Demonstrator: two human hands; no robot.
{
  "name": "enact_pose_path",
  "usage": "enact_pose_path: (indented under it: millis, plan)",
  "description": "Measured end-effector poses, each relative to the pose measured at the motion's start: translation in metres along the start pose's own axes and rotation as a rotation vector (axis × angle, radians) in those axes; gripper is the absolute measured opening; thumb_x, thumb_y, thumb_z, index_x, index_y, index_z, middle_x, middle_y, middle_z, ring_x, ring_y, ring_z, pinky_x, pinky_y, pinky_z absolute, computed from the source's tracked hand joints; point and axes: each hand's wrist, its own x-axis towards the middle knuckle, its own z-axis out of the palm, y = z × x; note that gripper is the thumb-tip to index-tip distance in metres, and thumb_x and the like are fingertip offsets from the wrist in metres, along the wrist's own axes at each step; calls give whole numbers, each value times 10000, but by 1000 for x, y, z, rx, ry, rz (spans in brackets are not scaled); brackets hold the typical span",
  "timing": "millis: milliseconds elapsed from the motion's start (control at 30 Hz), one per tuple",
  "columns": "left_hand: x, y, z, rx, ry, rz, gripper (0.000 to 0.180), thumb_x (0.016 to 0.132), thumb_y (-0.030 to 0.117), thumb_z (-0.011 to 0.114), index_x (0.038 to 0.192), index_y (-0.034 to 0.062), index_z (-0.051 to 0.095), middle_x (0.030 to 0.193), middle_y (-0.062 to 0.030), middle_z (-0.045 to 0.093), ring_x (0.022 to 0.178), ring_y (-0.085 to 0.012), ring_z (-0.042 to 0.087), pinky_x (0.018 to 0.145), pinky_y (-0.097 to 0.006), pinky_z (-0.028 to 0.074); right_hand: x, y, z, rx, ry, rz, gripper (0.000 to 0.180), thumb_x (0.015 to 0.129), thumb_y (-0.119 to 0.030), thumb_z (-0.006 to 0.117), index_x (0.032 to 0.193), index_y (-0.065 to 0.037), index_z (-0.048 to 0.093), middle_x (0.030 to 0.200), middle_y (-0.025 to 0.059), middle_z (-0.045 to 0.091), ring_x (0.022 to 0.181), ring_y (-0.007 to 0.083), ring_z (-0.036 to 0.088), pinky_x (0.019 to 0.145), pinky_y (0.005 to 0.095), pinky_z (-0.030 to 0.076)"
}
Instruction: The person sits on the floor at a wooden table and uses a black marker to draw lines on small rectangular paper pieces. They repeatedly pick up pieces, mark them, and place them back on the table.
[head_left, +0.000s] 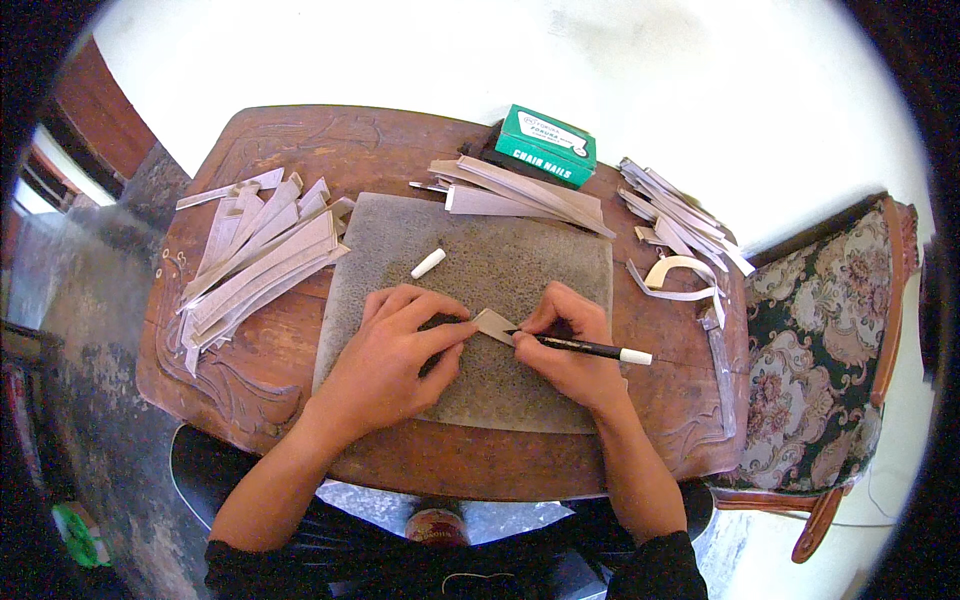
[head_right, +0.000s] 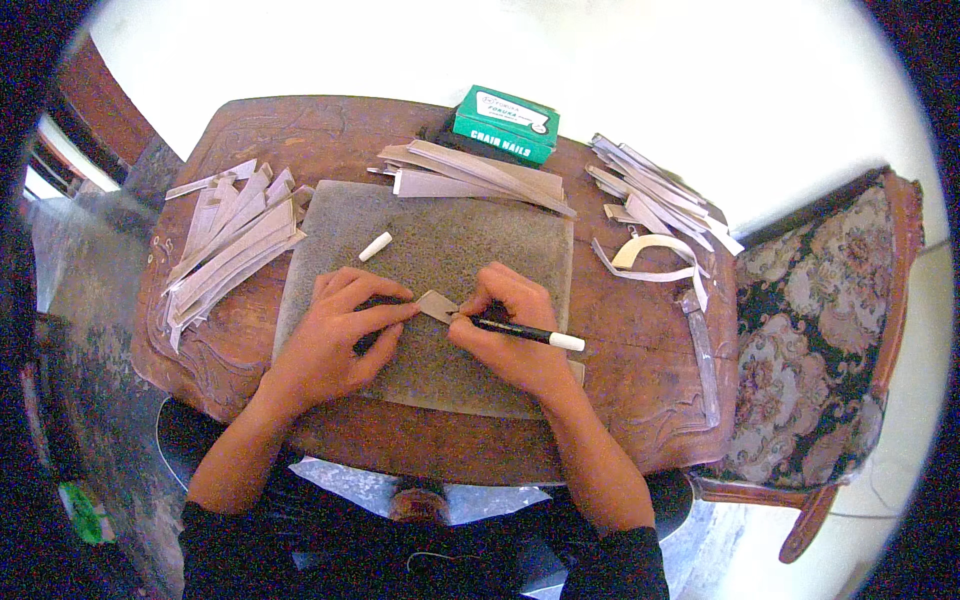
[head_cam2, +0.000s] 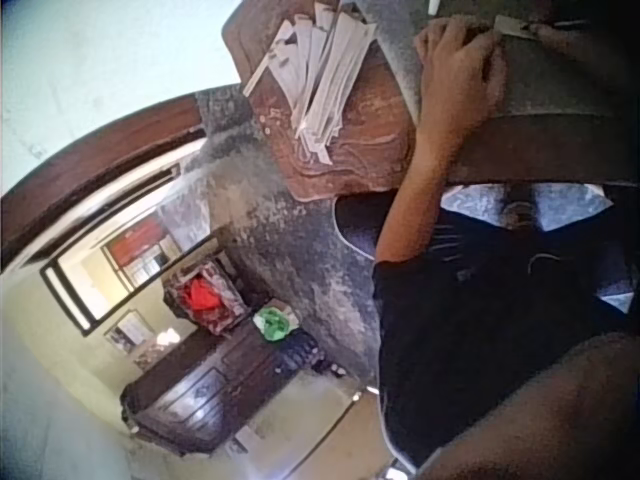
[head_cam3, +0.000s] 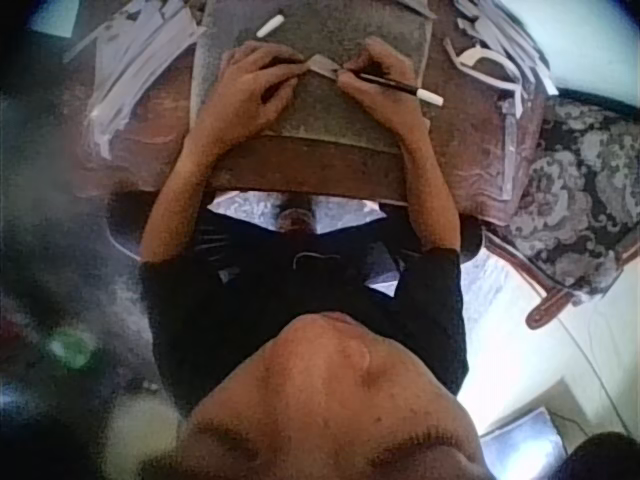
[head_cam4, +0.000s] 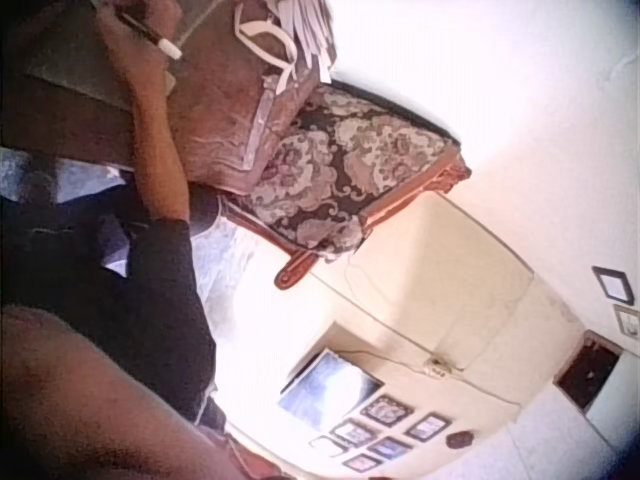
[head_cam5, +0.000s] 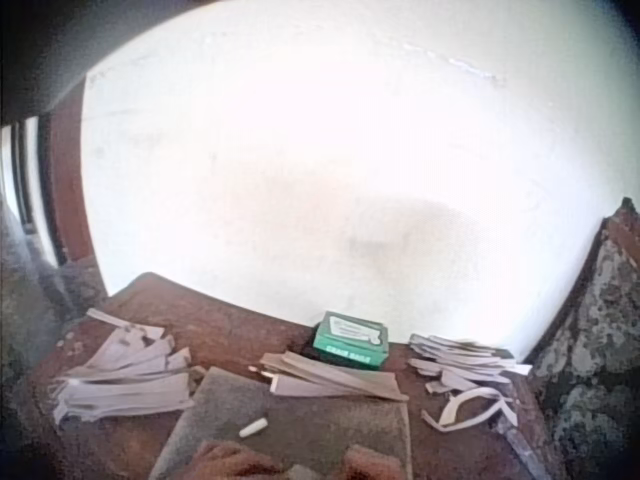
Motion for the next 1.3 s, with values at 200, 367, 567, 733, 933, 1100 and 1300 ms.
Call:
enact_pose_path:
  millis: [200,367,567,733,933,1100,1300]
  plan:
    - [0,0,0,0,6,3,265,836,82,734,1098,100,767,1171,-61,689,1146,-291,596,1048,-449,409,1,-2,-1,-37,-21,-39,207,727,-44,791,736,-42,584,757,44,616,695,112,576,609,266,435]
    - [0,0,0,1,1,2,274,830,79,736,1102,102,768,1172,-62,690,1144,-291,600,1048,-447,410,2,-3,-1,-43,-29,-31,205,731,-43,789,736,-41,584,755,46,620,693,117,582,611,270,440]
    - [0,0,-1,-2,1,1,272,828,83,740,1098,101,769,1172,-61,690,1144,-289,599,1043,-449,409,2,-3,0,-48,-24,-39,207,728,-40,788,738,-38,581,751,48,620,689,122,584,612,272,442]
    - [0,1,-1,-2,-3,0,262,828,88,742,1089,96,769,1167,-61,687,1140,-290,595,1037,-449,409,2,-3,0,-40,-17,-48,205,727,-40,786,738,-36,582,751,50,614,683,122,574,607,273,435]
    - [1,0,0,-5,3,4,254,830,90,743,1083,93,768,1166,-65,686,1140,-294,595,1037,-450,411,2,-6,2,-12,-4,-20,239,699,-92,760,732,-21,535,721,88,550,649,227,567,603,346,449]
    - [1,0,0,4,4,13,252,831,89,744,1082,91,767,1164,-69,686,1143,-300,595,1034,-451,415,3,-6,2,-4,-1,-22,237,702,-90,759,731,-17,535,719,90,548,647,228,565,603,347,448]
    - [0,-1,0,-5,1,6,254,830,88,744,1083,87,766,1163,-72,685,1144,-303,593,1037,-456,413,2,-5,2,-27,-4,-40,237,704,-87,758,723,-16,533,713,91,541,639,230,563,594,344,443]
